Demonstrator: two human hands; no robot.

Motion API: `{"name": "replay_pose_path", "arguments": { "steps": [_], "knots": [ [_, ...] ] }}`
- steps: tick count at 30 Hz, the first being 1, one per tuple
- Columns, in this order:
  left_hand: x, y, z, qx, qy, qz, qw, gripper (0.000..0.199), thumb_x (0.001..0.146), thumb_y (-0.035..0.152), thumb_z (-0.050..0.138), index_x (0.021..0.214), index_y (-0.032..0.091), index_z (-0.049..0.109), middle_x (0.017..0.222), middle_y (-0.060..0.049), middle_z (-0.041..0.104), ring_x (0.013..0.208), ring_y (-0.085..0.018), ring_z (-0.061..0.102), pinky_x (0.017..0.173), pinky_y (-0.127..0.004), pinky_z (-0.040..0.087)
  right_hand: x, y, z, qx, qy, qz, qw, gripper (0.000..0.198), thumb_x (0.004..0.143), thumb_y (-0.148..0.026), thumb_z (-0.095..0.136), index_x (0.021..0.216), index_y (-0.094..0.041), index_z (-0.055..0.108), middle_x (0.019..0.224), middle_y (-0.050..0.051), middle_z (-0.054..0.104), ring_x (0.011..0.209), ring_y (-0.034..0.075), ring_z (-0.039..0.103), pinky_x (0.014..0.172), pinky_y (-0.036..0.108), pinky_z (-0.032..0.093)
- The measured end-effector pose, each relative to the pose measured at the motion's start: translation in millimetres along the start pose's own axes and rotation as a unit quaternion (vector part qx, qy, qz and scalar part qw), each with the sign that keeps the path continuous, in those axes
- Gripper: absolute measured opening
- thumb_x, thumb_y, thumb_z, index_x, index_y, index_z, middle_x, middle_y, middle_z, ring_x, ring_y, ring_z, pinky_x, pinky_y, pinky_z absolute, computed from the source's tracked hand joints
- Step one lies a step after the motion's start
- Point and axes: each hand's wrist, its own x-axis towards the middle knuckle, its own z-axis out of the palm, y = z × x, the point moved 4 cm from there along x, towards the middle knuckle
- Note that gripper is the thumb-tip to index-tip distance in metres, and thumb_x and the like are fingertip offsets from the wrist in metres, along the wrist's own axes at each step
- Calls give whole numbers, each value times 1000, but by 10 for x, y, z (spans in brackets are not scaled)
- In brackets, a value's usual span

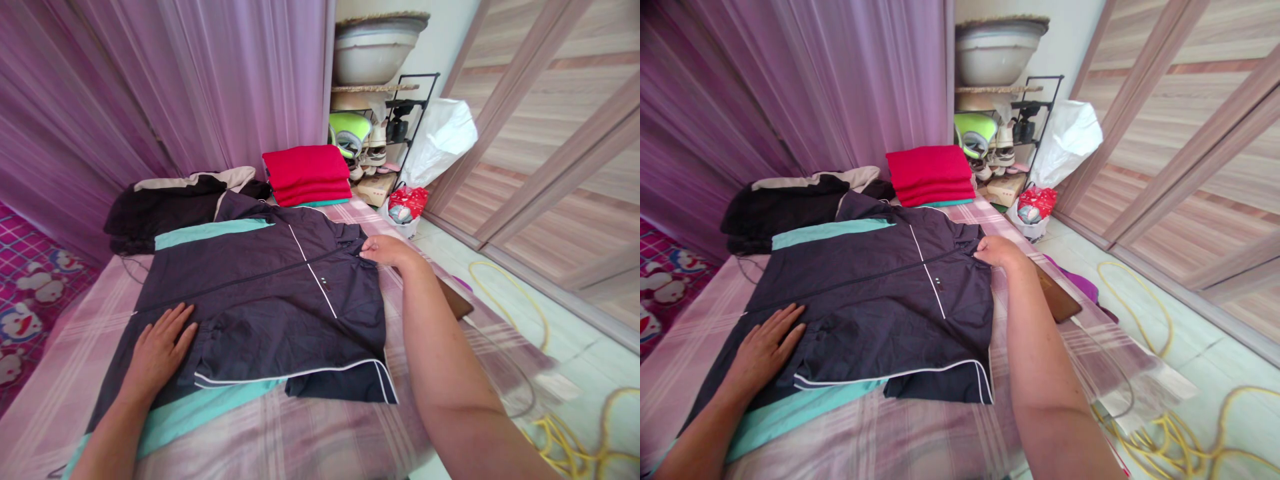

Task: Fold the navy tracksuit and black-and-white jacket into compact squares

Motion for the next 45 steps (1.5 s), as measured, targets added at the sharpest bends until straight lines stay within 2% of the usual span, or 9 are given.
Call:
{"name": "replay_pose_path", "arguments": {
  "steps": [3, 8, 11, 16, 25, 32, 37, 41, 45],
  "knots": [
    [-3, -7, 7, 0, 5, -1, 1000, 54, 93, 44, 33, 140, 26, 55, 148, -6, 51, 140, -30, 42, 114, -53, 34, 1, 63, -82, -18, 31, 21, 999, 11, 78, -25, 64, 79, -20, 74, 79, 4, 75, 73, 18, 68, 63, 23, 47],
    [-1, 11, 0, -1, -2, 1, 1000, 58, 94, 46, 29, 140, 23, 55, 149, -8, 51, 140, -32, 41, 113, -55, 34, -40, 286, 56, 36, -111, 118, 986, 13, 71, -27, 72, 62, -19, 69, 59, 7, 70, 56, 20, 66, 55, 28, 50],
    [2, 23, -14, 0, -7, -2, 1000, 60, 94, 48, 27, 140, 21, 55, 150, -9, 49, 141, -32, 40, 113, -56, 33, -67, 304, 130, 94, -138, 139, 976, 7, 70, -24, 73, 74, -18, 71, 55, 3, 66, 54, 18, 65, 53, 26, 51],
    [3, 16, -12, 0, -7, 0, 1000, 59, 94, 47, 28, 140, 21, 54, 150, -9, 50, 141, -32, 41, 113, -56, 34, -69, 236, 59, 102, -73, 153, 980, 38, 66, -10, 70, 103, -18, 70, 56, -2, 64, 51, 14, 60, 53, 23, 47],
    [11, -52, 24, 0, 3, 0, 1000, 55, 92, 44, 34, 140, 27, 55, 148, -6, 52, 140, -31, 42, 113, -54, 35, 132, -159, 64, 280, 68, -39, 957, 38, 74, -6, 61, 109, -19, 65, 109, 7, 72, 100, 18, 67, 92, 31, 51],
    [13, 1, -19, -6, -5, -6, 1000, 58, 92, 46, 32, 139, 22, 56, 148, -9, 52, 139, -32, 43, 114, -56, 34, 32, -1036, 596, 296, -64, -164, 939, 34, 79, 2, 56, 104, -21, 60, 112, 5, 70, 103, 14, 66, 93, 29, 50],
    [99, -53, -120, -74, -19, -27, 997, 62, 88, 54, 35, 132, 19, 60, 141, -10, 58, 133, -31, 51, 112, -50, 39, -6, -1043, 681, 228, -109, -129, 959, 21, 79, -2, 56, 90, -18, 65, 92, 3, 72, 86, 15, 67, 80, 25, 51],
    [332, 297, -415, -118, 36, -15, 992, 59, 84, 58, 42, 125, 22, 65, 128, -6, 68, 117, -25, 64, 103, -35, 48, -29, -968, 618, 232, -193, -182, 936, 20, 77, -5, 59, 87, -18, 70, 95, 1, 75, 91, 15, 68, 85, 25, 50],
    [647, 1263, -646, -148, 6, 54, 987, 45, 86, 52, 45, 112, 26, 71, 110, -2, 75, 103, -22, 67, 96, -33, 50, -97, -967, 546, 209, -259, -239, 912, 13, 79, -15, 63, 84, -20, 74, 107, 1, 75, 113, 19, 63, 98, 26, 44]
  ]
}}
